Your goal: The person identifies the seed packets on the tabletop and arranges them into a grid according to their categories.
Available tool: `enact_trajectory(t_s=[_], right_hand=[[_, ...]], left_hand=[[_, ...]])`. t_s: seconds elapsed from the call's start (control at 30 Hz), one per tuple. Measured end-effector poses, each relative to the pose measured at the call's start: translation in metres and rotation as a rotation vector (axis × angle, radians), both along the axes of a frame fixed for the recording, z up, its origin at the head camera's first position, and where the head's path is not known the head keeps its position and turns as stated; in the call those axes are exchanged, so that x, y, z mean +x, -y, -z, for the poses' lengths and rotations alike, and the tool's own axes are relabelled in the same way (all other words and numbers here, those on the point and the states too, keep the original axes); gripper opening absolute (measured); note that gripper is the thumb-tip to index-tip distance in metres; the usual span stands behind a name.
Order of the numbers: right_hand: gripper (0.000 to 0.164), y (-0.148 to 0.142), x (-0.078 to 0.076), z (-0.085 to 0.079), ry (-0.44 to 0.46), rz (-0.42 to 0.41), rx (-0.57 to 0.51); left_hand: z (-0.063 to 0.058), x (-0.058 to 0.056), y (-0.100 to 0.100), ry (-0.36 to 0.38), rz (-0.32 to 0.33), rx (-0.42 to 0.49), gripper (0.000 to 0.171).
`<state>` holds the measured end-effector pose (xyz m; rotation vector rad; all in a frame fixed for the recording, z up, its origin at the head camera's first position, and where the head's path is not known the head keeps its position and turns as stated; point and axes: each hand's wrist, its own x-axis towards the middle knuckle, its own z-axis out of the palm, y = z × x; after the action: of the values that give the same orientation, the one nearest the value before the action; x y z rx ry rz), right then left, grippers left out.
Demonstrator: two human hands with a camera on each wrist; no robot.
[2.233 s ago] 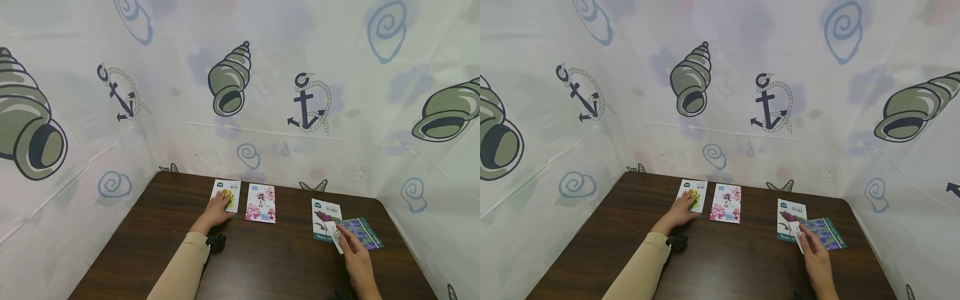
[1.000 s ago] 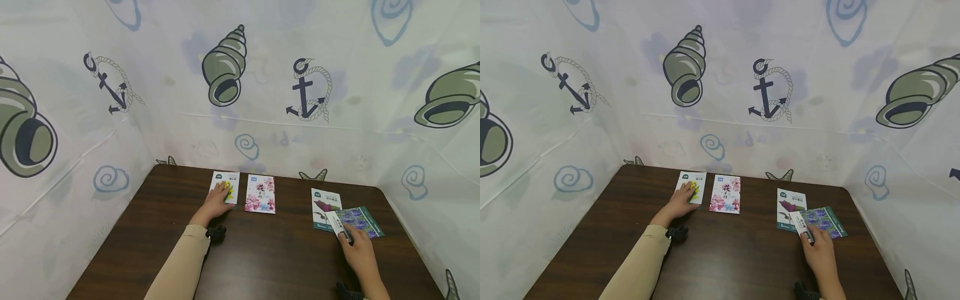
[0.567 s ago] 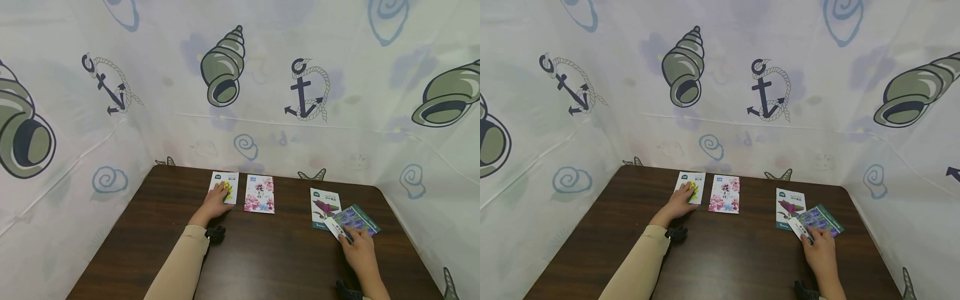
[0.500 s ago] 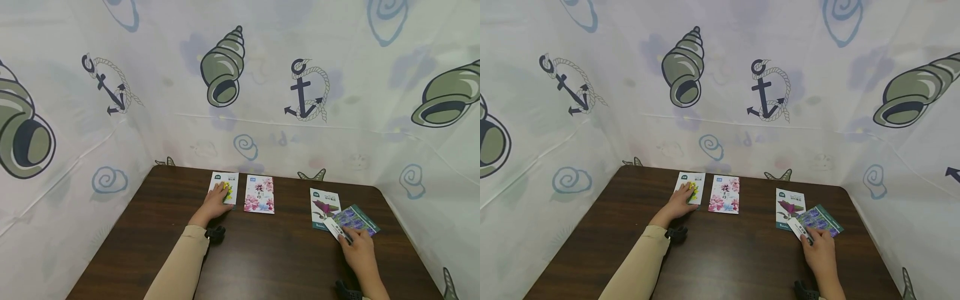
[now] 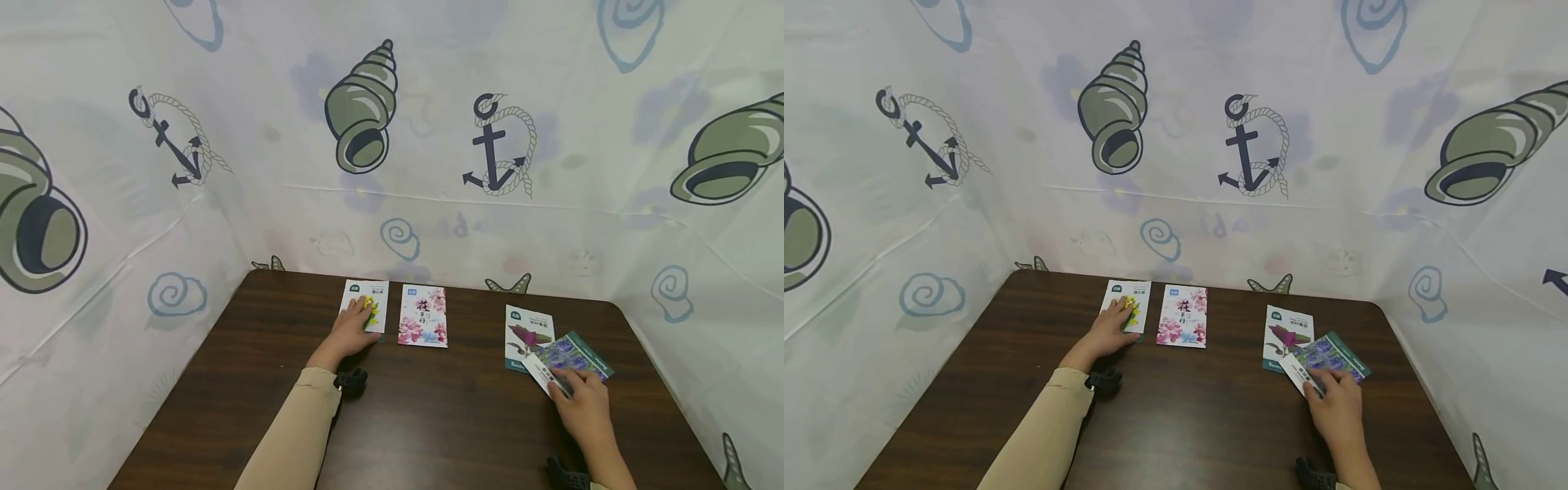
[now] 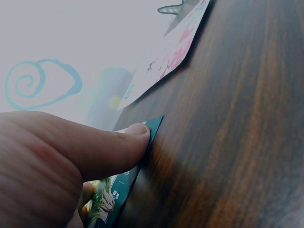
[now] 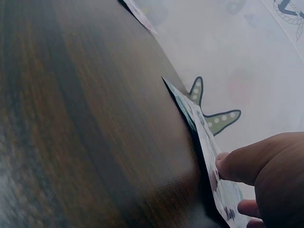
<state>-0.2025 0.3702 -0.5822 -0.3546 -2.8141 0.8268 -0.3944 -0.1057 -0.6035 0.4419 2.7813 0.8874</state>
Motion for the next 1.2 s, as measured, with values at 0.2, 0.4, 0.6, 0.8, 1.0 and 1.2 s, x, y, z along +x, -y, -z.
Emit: enact_trajectory(t_s=[0.2,0.4,0.6,0.8,1.0,1.2], right_hand=[[0.041,-0.0006,-0.0002,-0.0018,0.055,-0.035,-0.014],[0.056,-0.0023,-0.0033,-0.0003,0.055,-0.100,-0.032],[0.066,-0.0054,-0.0034,-0.0001,0.084,-0.014,0.001],[0.077,-0.0067,-0.0018,-0.0051,0.151,0.060,-0.019],[0.091,-0.0087,-0.0023,-0.0060,0.213,0.065,-0.011],[0.085,-0.0062,-0.0041,-0.0024,0.199,-0.030,0.007]], left_hand=[[-0.0009,0.0007,-0.0001,0.004,-0.001,0.004,0.089],[-0.0033,0.0031,-0.0001,0.014,-0.007,0.022,0.088],[-0.0036,0.0029,-0.0014,0.004,-0.011,0.017,0.089],[-0.0011,0.0004,-0.0019,-0.001,-0.008,0.003,0.089],[-0.0006,-0.0015,-0.0015,0.003,-0.001,-0.006,0.089],[-0.0039,0.0002,-0.0004,0.021,-0.005,0.019,0.089]])
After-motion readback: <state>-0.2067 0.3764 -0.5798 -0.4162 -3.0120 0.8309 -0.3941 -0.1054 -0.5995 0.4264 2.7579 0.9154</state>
